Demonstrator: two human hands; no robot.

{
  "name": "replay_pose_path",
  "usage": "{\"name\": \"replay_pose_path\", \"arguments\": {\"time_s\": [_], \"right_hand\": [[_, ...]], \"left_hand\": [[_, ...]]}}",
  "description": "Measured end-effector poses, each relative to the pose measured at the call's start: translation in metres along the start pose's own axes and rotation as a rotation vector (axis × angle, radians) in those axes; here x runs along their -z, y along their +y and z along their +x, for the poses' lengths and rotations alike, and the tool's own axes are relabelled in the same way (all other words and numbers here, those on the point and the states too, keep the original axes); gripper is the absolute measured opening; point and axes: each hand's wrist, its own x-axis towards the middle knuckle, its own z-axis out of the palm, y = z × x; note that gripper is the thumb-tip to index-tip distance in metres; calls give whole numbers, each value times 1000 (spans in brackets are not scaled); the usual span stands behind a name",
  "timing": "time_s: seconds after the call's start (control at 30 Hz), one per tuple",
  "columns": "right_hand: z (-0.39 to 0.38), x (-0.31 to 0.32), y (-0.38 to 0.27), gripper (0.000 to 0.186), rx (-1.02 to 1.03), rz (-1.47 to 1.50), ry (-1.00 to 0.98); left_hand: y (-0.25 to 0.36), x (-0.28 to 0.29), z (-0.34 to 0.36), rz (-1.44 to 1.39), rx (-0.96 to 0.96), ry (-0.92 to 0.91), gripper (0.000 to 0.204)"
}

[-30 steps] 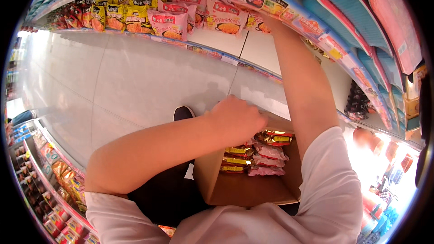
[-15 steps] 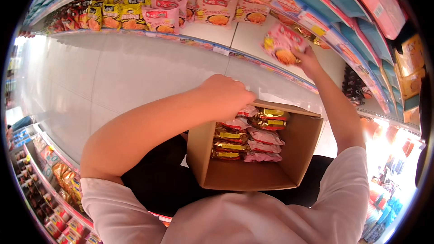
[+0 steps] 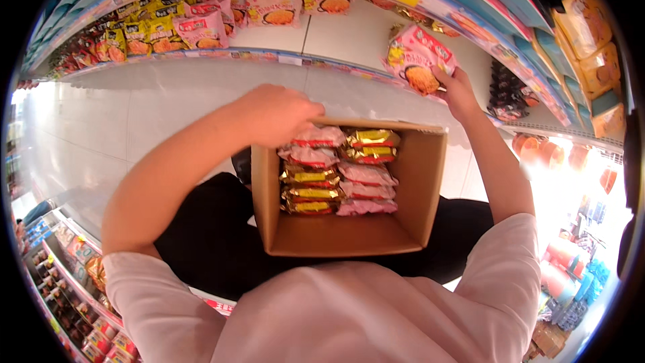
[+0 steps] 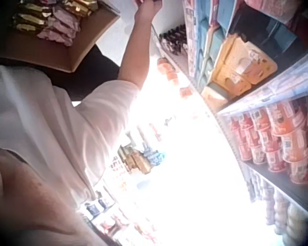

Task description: The person sits on the floor in a store aisle and packs snack packages from a shelf into a cardboard box. They repeatedly reach for gold and pink snack packets, place them into the box, and arrange them to fit.

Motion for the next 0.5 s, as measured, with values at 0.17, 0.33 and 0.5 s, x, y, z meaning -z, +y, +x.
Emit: {"name": "replay_pose_path", "arguments": {"time_s": [0.17, 0.33, 0.5], "right_hand": [[-87, 7, -61, 39, 231, -461, 128], [-191, -4, -72, 40, 547, -187, 107], [-259, -72, -44, 36, 443, -45, -196]], "left_hand": [[1, 3, 0, 32, 22, -11, 28], [0, -6, -2, 23, 29, 4, 27], [1, -4, 1, 43, -10, 39, 26]]}}
